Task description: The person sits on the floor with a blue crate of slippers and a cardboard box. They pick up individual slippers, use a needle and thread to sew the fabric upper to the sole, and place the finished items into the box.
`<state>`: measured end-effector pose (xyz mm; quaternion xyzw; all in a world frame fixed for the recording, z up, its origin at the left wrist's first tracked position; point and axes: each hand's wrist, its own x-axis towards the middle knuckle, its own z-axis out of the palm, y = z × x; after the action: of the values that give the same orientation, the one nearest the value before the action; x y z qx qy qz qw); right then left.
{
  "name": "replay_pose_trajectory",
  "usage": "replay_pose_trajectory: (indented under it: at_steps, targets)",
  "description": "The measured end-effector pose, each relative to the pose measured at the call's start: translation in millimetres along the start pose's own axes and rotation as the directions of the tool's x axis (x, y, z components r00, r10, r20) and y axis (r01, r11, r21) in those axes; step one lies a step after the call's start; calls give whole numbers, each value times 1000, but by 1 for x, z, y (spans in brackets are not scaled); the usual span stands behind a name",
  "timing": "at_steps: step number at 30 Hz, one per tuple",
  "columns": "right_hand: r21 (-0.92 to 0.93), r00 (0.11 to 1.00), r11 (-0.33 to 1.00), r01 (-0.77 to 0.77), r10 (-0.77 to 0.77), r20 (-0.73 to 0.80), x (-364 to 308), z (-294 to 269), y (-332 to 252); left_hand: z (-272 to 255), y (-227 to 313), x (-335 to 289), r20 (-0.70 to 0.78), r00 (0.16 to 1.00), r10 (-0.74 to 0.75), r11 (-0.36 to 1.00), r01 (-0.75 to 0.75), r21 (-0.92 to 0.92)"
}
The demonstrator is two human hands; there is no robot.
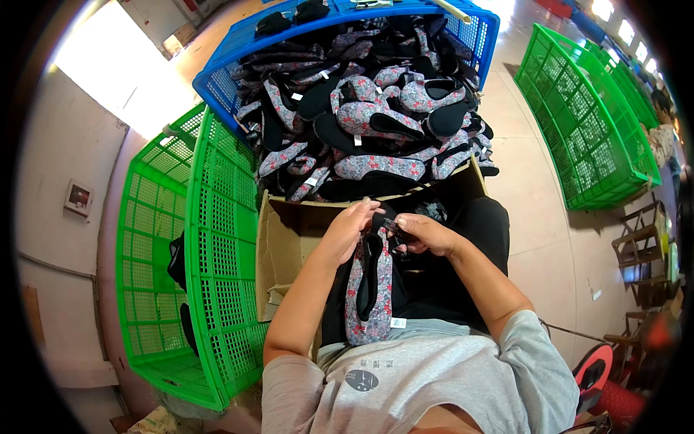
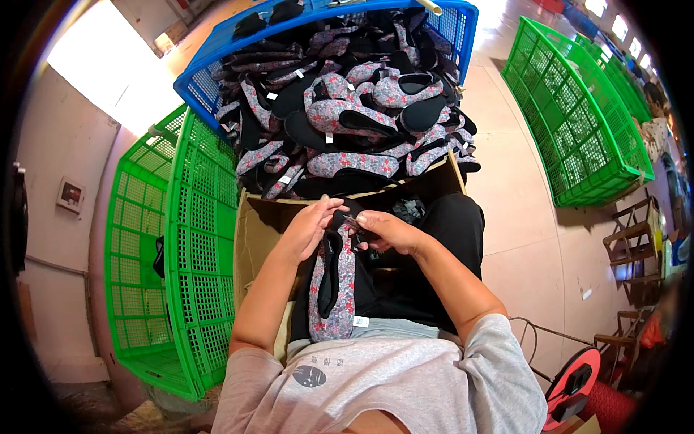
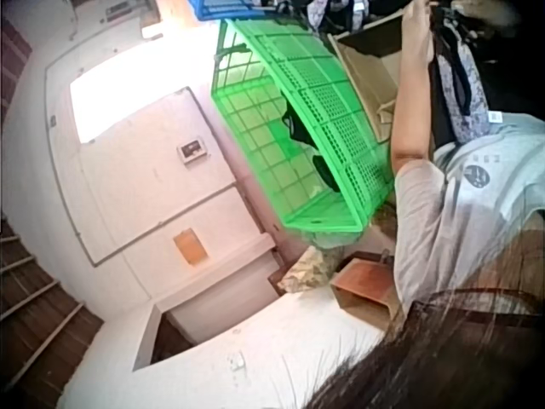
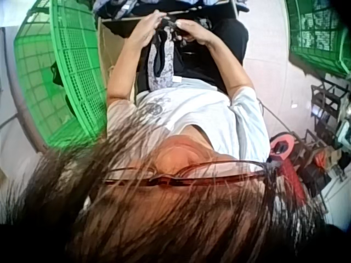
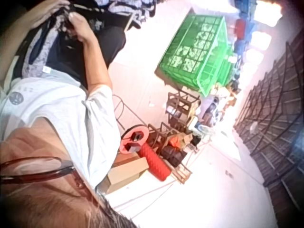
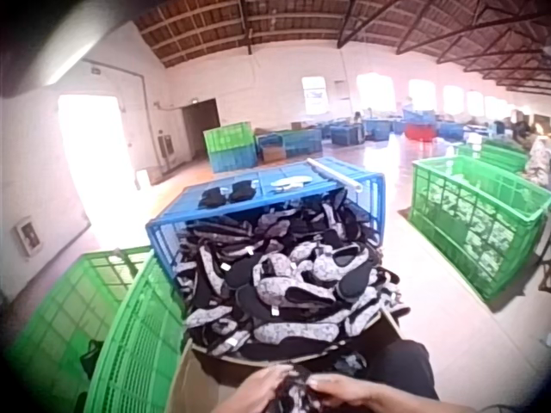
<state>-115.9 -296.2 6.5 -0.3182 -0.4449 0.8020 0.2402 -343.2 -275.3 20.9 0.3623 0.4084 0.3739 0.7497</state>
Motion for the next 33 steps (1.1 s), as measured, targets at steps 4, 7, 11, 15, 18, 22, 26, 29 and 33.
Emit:
replay_pose_trajectory:
  at_steps: [4,7,11,15,18,22,26,29,33]
  targets:
    - [9,1000,1000,0,0,4,-2,1,-4,-13,-6,-17,-68,994,85,996,-82,40]
    - [2,1000,1000,11,-11,-15,-1,1,-2,-18,-10,-27,-117,991,65,995,-55,81]
    - [-13,999,999,43,-43,-6,2,2,-5,-17,-9,-27,-85,996,18,995,-9,102]
    - [-1,999,999,37,-37,-1,1,1,-8,-17,-2,-17,-34,998,61,955,-48,292]
    - [-3,1000,1000,27,-27,-14,-4,-1,-10,-17,8,-8,58,998,1,956,-18,294]
    - [-47,997,999,-5,2,-71,-13,-4,-15,-17,13,4,134,988,-76,980,49,193]
    - [-155,995,987,-41,26,-94,-24,-2,-21,-3,16,8,134,986,-94,988,77,131]
    - [-180,994,981,-67,51,-94,-25,1,-20,-7,10,15,160,982,-99,988,77,136]
    - [-265,993,964,-32,1,-117,-19,8,-20,-3,12,20,113,981,-157,978,139,154]
